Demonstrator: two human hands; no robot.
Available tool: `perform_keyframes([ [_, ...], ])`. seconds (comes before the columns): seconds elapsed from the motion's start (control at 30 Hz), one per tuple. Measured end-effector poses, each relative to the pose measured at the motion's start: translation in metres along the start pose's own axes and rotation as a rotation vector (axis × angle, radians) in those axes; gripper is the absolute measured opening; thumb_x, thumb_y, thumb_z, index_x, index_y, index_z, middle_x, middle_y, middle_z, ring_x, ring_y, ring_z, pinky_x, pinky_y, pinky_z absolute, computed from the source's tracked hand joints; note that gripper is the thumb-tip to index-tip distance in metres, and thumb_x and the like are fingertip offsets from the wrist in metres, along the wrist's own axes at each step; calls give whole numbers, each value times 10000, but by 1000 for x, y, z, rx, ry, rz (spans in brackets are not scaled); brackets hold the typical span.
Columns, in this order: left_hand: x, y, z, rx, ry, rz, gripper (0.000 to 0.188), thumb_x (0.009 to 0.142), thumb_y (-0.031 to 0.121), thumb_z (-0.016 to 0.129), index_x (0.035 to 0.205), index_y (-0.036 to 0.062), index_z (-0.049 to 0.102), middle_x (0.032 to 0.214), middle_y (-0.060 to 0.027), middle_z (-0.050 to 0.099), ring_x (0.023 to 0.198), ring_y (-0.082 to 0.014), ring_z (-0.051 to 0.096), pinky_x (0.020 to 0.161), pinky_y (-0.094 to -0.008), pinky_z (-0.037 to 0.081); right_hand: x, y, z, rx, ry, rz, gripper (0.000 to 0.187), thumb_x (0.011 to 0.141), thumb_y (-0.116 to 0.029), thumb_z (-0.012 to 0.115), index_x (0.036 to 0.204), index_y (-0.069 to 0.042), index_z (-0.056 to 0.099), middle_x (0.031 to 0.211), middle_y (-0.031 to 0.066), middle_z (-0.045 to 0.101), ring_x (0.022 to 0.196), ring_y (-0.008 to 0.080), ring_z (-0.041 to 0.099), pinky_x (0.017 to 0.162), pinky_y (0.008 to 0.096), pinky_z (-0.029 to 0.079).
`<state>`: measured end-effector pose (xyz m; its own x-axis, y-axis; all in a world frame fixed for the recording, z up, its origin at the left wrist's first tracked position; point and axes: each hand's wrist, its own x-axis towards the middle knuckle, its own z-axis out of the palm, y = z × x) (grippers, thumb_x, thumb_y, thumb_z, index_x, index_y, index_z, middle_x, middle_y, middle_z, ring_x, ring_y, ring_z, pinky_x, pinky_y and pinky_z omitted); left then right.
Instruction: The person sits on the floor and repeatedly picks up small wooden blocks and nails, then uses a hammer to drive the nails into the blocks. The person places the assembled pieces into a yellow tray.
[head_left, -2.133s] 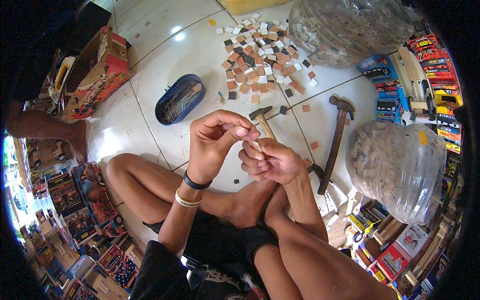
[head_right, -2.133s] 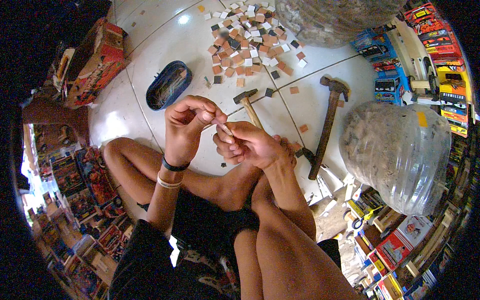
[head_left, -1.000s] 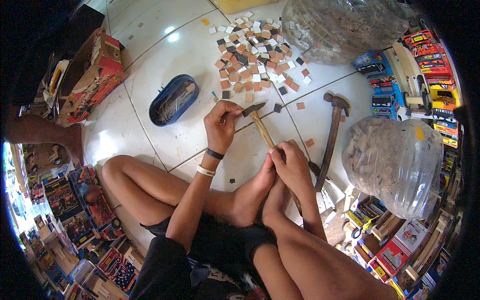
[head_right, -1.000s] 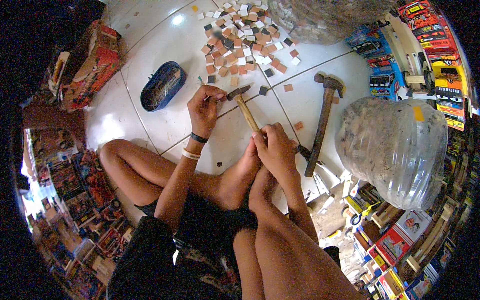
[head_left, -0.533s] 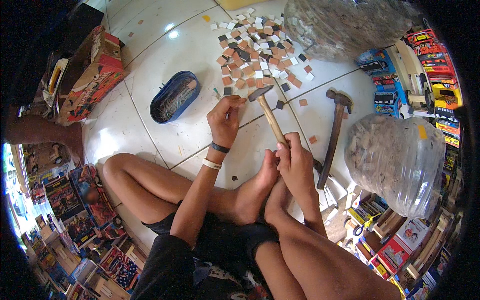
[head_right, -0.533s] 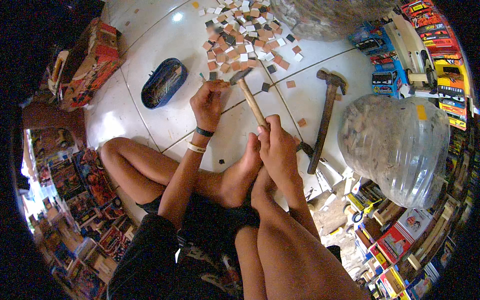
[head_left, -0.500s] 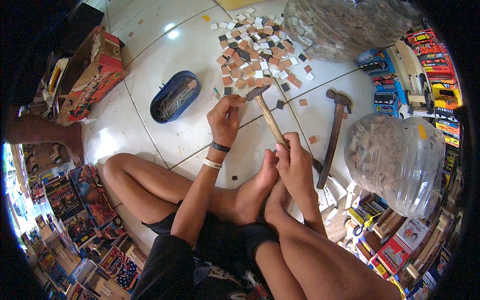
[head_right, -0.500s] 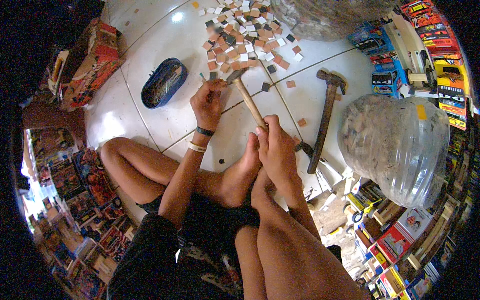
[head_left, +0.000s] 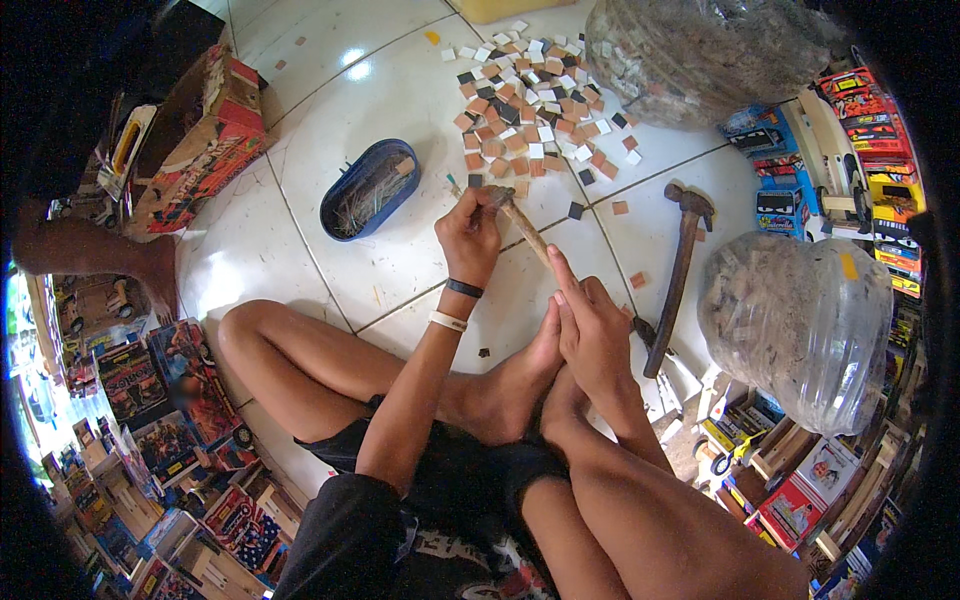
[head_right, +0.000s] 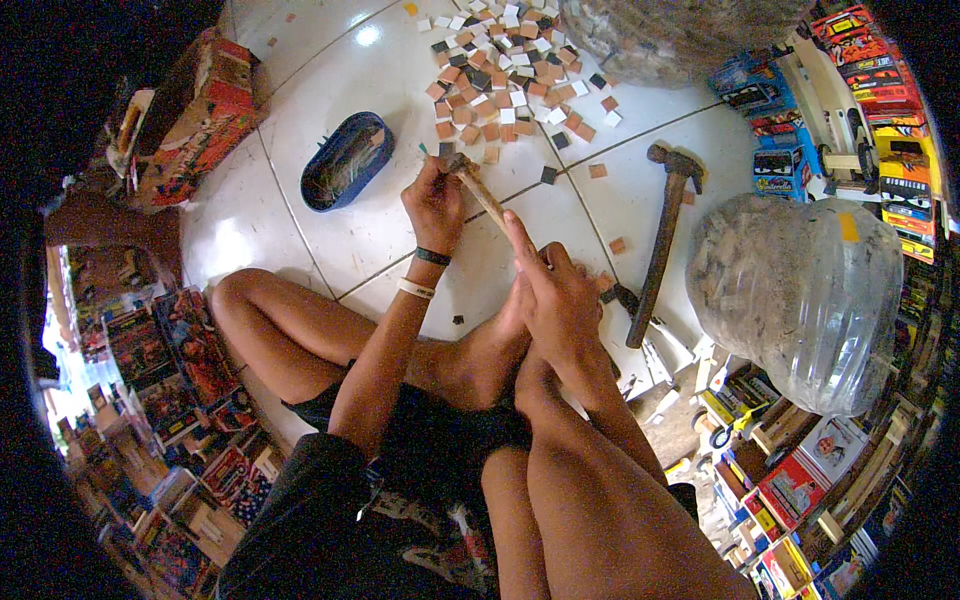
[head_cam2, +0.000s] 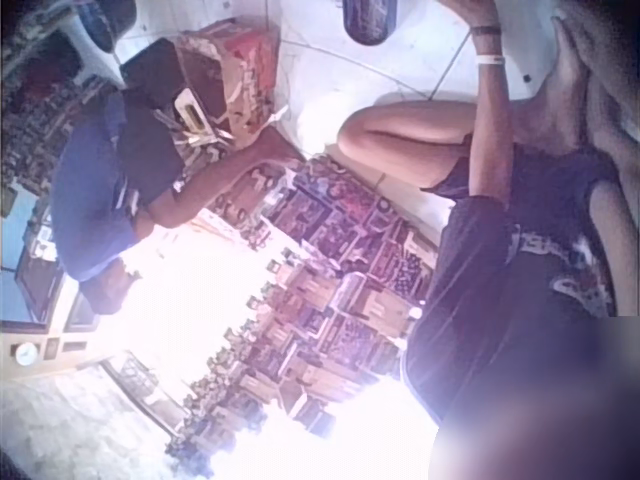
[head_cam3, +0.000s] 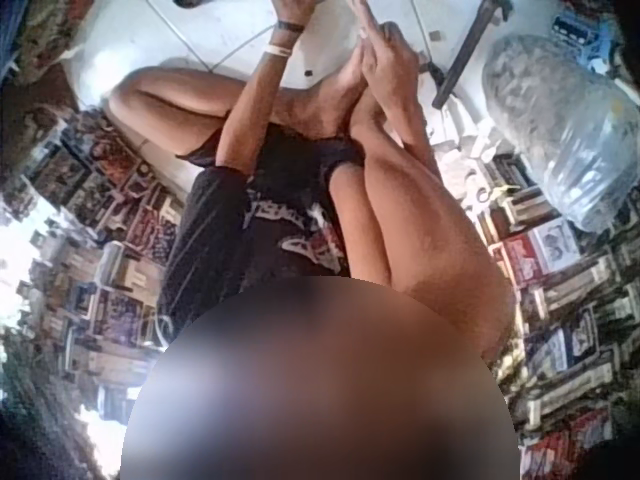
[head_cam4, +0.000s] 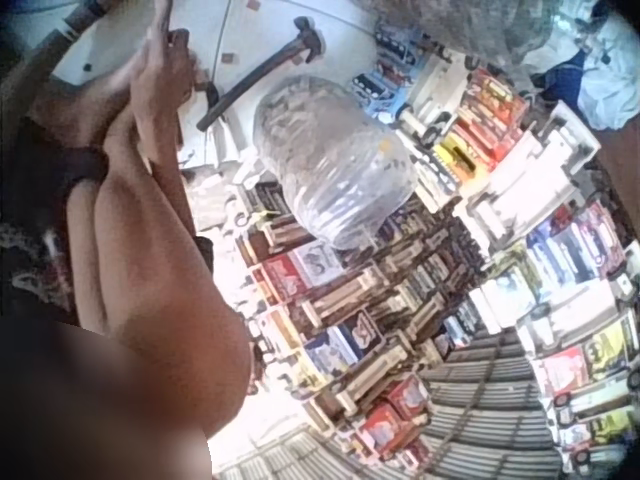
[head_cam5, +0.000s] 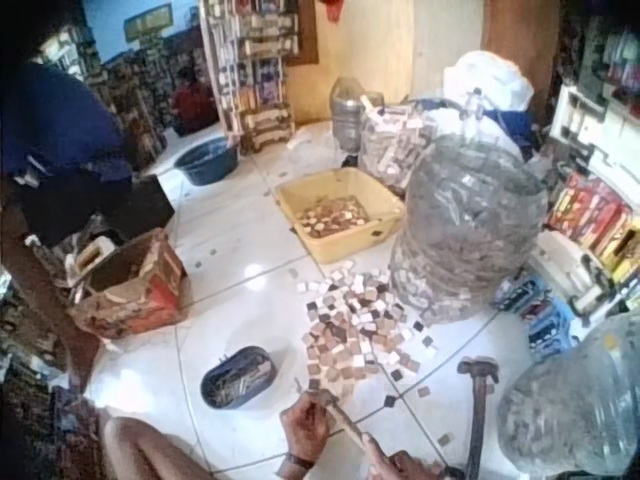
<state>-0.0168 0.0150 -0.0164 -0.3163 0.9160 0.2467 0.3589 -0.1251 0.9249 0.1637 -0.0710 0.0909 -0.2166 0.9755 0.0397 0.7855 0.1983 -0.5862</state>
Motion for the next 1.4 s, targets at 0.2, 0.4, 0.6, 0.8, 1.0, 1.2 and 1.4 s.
perform_keyframes([
  [0.2, -4, -3, 5, -45, 61, 44, 99, 903, -62, 686, 898, 35, 666, 670, -76, 605, 555, -104, 469, 538, -264, 392, -3, 3, 1, 69, 74, -57, 674, 983, -109, 642, 1619, -255, 474, 871, 135, 596, 686, 349, 635, 624, 490, 527],
  [0.4, -4, -2, 6, 43, 80, 109, 117, 894, -79, 692, 903, 32, 657, 743, -87, 669, 581, -96, 512, 566, -257, 430, -2, 4, 8, -100, -9, 14, 696, 973, -112, 653, 1625, -265, 465, 827, 115, 598, 656, 340, 630, 592, 487, 519],
  [0.6, -6, -1, 4, -20, 9, -25, 101, 911, -70, 648, 915, 31, 643, 806, -128, 735, 696, -171, 683, 681, -338, 541, -3, 0, 6, -56, 58, -50, 618, 976, -26, 650, 1567, -177, 549, 801, 144, 596, 653, 306, 625, 596, 424, 519],
  [0.8, -8, -8, 2, 30, -37, -91, 83, 916, -74, 664, 942, 4, 674, 892, -96, 788, 782, -156, 723, 736, -318, 571, -5, 6, 6, -53, 58, -50, 635, 974, -20, 647, 1578, -179, 532, 809, 146, 608, 668, 326, 639, 614, 454, 519],
  [1.0, -8, -5, 7, -42, 22, 43, 119, 923, -97, 639, 960, 4, 688, 936, -103, 793, 808, -167, 731, 773, -317, 578, -4, 13, 14, -84, -5, 20, 664, 969, -51, 653, 1596, -214, 505, 829, 134, 621, 676, 323, 646, 609, 449, 527],
  [1.2, -10, -4, 4, -25, -68, -77, 126, 937, -91, 626, 1007, -15, 699, 961, -117, 798, 823, -199, 748, 817, -315, 582, -10, 10, 8, -19, 44, -24, 682, 986, -133, 650, 1625, -275, 458, 830, 130, 611, 715, 344, 656, 641, 480, 537],
  [1.4, -3, 8, 3, -87, -98, -68, 126, 954, -93, 623, 1014, -22, 707, 1008, -124, 780, 873, -218, 734, 852, -312, 570, -14, 12, 3, 66, -35, 107, 596, 1015, -117, 612, 1595, -197, 502, 899, 173, 640, 821, 391, 643, 770, 493, 530],
])
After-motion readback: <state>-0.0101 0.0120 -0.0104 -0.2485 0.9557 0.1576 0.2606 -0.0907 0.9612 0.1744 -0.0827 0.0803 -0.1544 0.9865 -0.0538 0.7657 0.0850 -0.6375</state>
